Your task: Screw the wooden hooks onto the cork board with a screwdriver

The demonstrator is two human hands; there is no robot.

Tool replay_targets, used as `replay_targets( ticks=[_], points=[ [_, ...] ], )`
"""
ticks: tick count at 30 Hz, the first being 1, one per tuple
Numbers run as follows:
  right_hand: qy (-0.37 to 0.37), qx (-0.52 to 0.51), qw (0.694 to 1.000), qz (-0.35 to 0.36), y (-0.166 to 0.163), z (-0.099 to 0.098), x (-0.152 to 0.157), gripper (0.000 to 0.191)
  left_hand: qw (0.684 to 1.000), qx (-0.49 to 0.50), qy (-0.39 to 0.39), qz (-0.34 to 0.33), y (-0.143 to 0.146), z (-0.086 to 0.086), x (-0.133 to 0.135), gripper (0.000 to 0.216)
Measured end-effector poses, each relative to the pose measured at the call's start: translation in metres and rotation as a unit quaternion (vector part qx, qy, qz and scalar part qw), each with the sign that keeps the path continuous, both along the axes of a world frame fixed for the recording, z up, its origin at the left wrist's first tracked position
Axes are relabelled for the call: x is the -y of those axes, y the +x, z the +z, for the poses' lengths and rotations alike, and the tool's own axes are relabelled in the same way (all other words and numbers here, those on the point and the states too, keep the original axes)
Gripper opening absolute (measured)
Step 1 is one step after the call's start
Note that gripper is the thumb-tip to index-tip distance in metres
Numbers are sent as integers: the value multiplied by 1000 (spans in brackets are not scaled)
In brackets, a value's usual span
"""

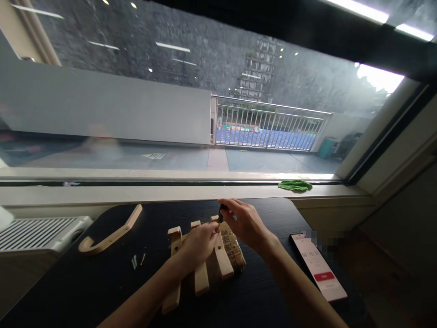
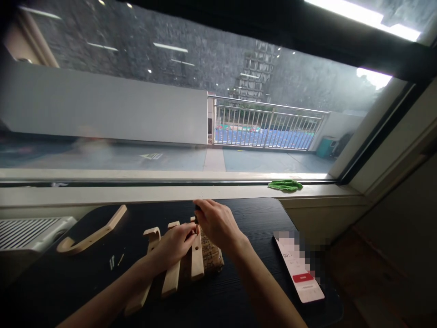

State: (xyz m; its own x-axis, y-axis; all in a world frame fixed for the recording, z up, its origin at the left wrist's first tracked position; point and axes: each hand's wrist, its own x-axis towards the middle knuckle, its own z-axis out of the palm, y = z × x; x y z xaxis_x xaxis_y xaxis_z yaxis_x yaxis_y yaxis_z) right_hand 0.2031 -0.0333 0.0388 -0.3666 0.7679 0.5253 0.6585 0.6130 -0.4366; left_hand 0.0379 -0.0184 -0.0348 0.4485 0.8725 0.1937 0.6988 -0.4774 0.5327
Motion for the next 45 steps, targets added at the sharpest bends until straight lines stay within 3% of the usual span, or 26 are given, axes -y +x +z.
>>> replay_targets(
  ticks=[6, 17, 24, 30, 42, 45],
  points=[
    [-15, 4, 999, -34, -1, -2, -8, 21, 1000, -8, 2, 2, -2, -4, -1, 15],
    [-12, 62, 996, 57, -1, 6, -4, 34, 1000, 10, -24, 18, -1, -5, -1, 16],
    [-14, 69, 998, 5, -6, 7, -7, 29, 999, 27, -32, 17, -1, -4, -1, 16],
    [-12, 67, 997, 33, -6, 13, -3, 30, 999, 29, -36, 30, 0, -3, 0, 14],
    [4, 86, 996, -33, -2, 12, -8, 25, 999, 16, -30, 15, 0, -3, 0, 16],
    [-4, 87, 996, -9, -3, 15, -5, 23, 999, 13, -24, 21, 0, -4, -1, 15]
  ],
)
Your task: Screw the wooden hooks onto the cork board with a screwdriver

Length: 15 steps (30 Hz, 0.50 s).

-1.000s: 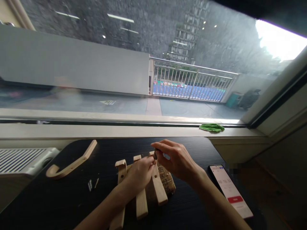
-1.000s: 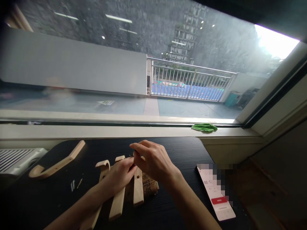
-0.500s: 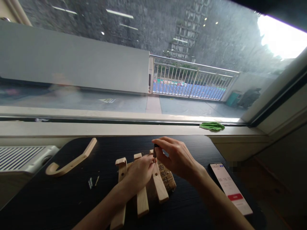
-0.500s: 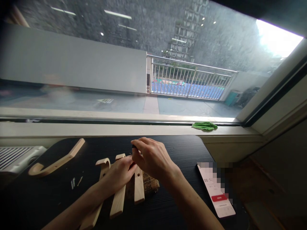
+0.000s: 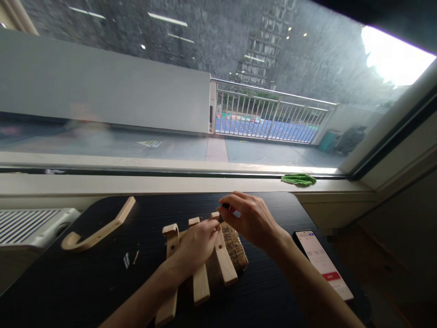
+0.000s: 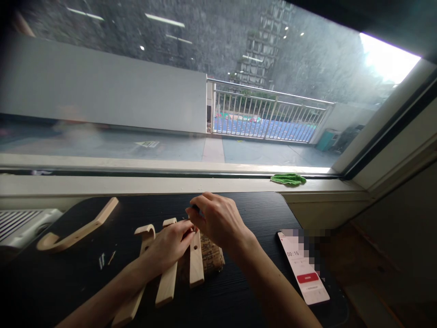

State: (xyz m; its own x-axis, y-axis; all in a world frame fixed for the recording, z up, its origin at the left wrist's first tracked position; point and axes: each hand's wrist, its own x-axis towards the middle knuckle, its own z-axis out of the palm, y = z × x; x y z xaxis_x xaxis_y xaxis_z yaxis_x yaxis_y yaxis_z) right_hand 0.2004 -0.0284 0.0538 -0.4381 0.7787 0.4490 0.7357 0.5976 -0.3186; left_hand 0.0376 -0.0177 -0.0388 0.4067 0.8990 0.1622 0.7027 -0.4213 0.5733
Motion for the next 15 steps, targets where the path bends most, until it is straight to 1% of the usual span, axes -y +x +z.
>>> replay_targets(
  ticks=[2, 4, 6, 11, 15],
  points=[
    [-8, 4, 1000, 27, 0, 1, 2, 27, 1000, -2, 2, 4, 0, -1, 0, 14],
    [-13, 10, 999, 32, 1, 2, 2, 31, 1000, -5, 0, 5, 0, -1, 0, 14],
    [-13, 10, 1000, 22, 2, 1, 2, 30, 1000, -4, 0, 1, 0, 0, 1, 15],
    [-18, -14, 1000, -6, 1, -1, 0, 17, 1000, -8, -3, 0, 0, 4, 1, 16],
    [-20, -11, 999, -26, 0, -1, 2, 18, 1000, -9, 0, -1, 0, 3, 1, 15]
  ],
)
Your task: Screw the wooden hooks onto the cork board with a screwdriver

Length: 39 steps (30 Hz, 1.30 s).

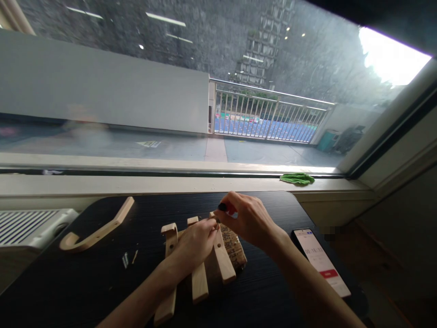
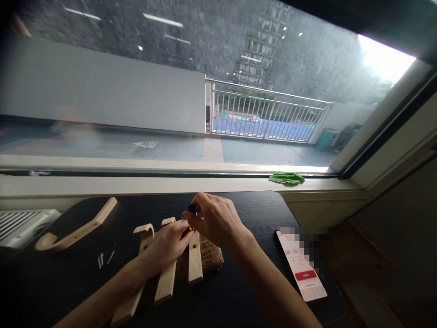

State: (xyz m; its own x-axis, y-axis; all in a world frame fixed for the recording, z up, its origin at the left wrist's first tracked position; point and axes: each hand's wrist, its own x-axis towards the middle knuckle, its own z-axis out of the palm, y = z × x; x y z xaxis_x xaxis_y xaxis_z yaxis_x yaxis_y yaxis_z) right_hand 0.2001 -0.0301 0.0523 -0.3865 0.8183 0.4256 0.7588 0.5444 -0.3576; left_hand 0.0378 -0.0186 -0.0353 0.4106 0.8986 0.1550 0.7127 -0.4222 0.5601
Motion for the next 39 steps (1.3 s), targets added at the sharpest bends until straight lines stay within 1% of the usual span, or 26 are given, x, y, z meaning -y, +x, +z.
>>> replay_targets(
  ticks=[2, 5, 7, 10, 15, 22, 24, 27, 30, 33, 36, 39],
  points=[
    [1, 4, 1000, -1, 1, 0, 0, 17, 1000, -1, 1, -4, 0, 0, 0, 15],
    [6, 18, 1000, 20, 3, 1, -1, 24, 1000, 1, 10, -8, 0, 0, 1, 15],
    [14, 33, 999, 28, 4, 1, -2, 23, 1000, 2, 14, -8, 0, 0, 1, 16],
    [23, 52, 998, 18, 5, 2, -2, 23, 1000, 1, 8, -10, 0, 0, 1, 16],
    [3, 76, 996, 40, 3, 6, 3, 30, 1000, -3, 6, -2, 0, 0, 0, 15],
    [-11, 51, 996, 69, 2, 6, 3, 34, 1000, -6, 10, 4, 0, -3, -1, 15],
    [-7, 48, 997, 66, 0, 4, 2, 32, 1000, -3, 11, 3, 0, -4, -1, 15],
    [14, 52, 998, 38, -3, 2, -1, 26, 1000, 2, 14, -2, -1, -4, -1, 15],
    [22, 60, 998, 13, -4, 1, -1, 24, 1000, 1, 22, -4, -1, -4, -1, 14],
    [19, 73, 997, 27, -4, 3, 2, 24, 1000, 1, 21, 0, -1, -5, -1, 14],
    [10, 78, 996, 49, -3, 7, 7, 28, 1000, 1, 17, 2, -1, -6, -1, 14],
    [-1, 80, 995, 54, -3, 10, 10, 32, 1000, 1, 21, -2, -1, -7, -1, 15]
  ],
)
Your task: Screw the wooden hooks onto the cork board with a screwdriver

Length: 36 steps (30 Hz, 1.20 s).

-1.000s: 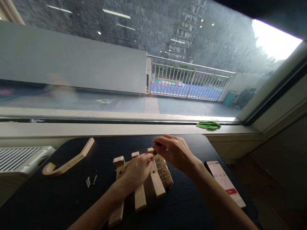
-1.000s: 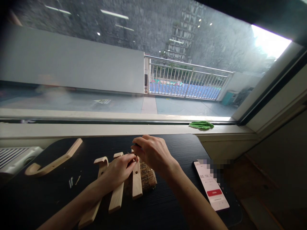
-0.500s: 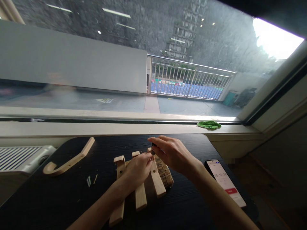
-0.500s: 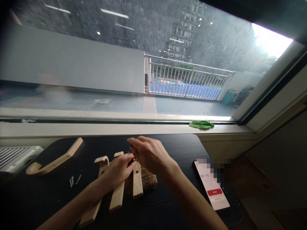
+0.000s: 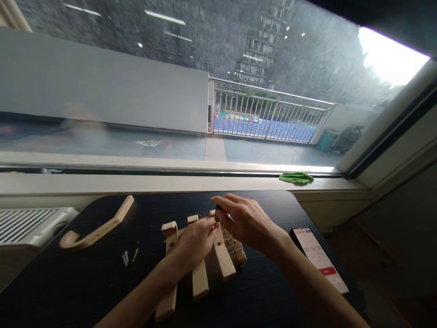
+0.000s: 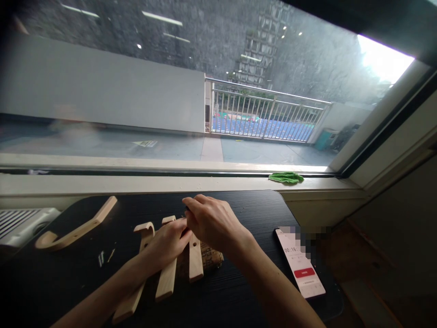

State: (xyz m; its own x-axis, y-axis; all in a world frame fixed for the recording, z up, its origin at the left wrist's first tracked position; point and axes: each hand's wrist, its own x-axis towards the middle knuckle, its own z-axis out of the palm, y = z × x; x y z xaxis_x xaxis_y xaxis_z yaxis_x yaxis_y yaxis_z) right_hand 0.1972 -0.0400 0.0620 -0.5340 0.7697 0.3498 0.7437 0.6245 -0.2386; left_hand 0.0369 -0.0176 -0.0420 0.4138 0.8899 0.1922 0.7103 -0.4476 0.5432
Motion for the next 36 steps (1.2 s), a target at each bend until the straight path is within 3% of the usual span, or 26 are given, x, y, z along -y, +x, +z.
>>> replay_targets(
  ticks=[9, 17, 27, 30, 33, 36],
  points=[
    [11, -11, 998, -59, 0, -8, -9, 24, 1000, 4, -3, -6, 1, 6, 3, 16],
    [-2, 1, 1000, -6, 0, -2, 0, 30, 1000, -2, -3, 0, 1, 3, 0, 14],
    [18, -8, 998, -51, 0, -7, -12, 23, 1000, -6, 0, -5, 2, 10, 3, 16],
    [4, -15, 1000, -25, 1, -8, -10, 23, 1000, -6, -7, 1, 1, 7, 1, 17],
    [-21, -21, 999, 22, 2, -9, -8, 35, 1000, -4, -9, -4, 1, 3, -1, 16],
    [-35, -17, 999, 24, 2, -10, -8, 39, 1000, -6, -6, -11, 0, 3, -1, 17]
  ],
)
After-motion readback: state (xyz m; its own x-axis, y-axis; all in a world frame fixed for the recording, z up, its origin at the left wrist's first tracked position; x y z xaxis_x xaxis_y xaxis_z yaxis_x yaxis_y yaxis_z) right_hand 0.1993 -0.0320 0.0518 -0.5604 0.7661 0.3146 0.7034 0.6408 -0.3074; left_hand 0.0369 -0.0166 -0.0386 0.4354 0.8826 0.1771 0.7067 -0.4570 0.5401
